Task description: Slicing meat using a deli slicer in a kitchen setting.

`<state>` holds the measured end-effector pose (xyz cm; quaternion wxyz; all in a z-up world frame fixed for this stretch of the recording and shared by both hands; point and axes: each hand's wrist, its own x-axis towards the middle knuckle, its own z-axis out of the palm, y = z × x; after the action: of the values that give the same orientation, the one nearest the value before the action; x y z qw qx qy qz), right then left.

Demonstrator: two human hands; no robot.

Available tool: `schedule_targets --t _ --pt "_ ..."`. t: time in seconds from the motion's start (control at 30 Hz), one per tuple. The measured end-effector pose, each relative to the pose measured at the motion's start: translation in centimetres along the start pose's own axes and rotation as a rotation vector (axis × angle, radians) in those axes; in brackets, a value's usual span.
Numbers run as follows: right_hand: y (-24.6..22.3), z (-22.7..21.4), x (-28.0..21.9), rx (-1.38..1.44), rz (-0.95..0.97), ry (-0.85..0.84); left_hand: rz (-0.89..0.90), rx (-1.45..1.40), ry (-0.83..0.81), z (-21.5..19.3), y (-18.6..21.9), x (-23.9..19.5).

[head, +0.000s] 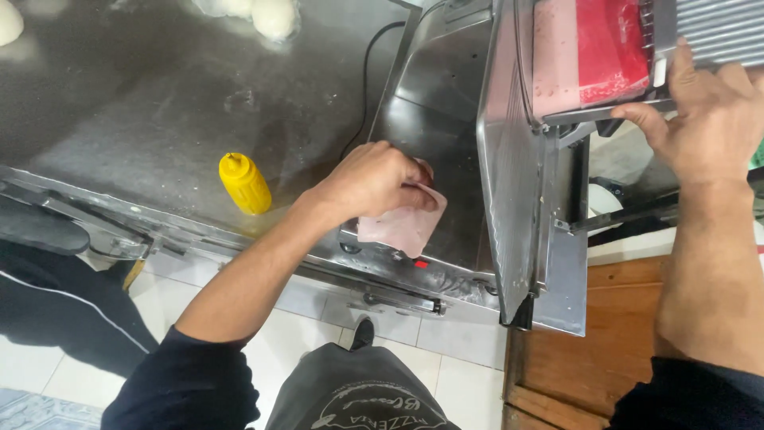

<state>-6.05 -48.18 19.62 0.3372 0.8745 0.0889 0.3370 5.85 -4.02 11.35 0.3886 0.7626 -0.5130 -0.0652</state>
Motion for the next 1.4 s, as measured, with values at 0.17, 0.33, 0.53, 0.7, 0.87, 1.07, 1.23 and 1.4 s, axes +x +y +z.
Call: schedule_targets --t 0.17,0.33,0.53,0.7,0.87,1.07,1.23,1.4 --pt "0.1 0.3 -0.5 0.068 0.001 -0.015 -0.154 -0.027 -0.008 2.7 -4.6 2.6" --pt "0.1 1.0 -0.9 0.209 0.059 -0.074 -0.233 0.061 -0.06 3.7 -6.6 4.2" --pt "0.2 2.0 -1.7 0.314 0.102 -0.079 -0.127 0.065 0.006 4.9 -8.4 4.7" --pt "0.4 2.2 -1.6 0.271 0.058 -0.014 -0.113 0.349 0.205 4.0 -5.8 3.1" --pt "-1.3 -1.5 0.8 0.136 0.04 -0.038 -0.035 0.416 0.277 5.9 -3.7 -2.2" --pt "-3.7 -6.5 1.5 -0.047 -0.021 0.019 0.157 0.447 0.244 7.7 -3.1 -7.7" --pt "-6.0 -11.6 0.3 -0.059 0.007 -0.03 0.208 0.504 0.261 8.2 -4.6 -8.1" --pt "-7.7 -15.6 -3.0 0.048 0.046 -0.077 0.278 0.453 0.271 7.8 -5.1 -8.3"
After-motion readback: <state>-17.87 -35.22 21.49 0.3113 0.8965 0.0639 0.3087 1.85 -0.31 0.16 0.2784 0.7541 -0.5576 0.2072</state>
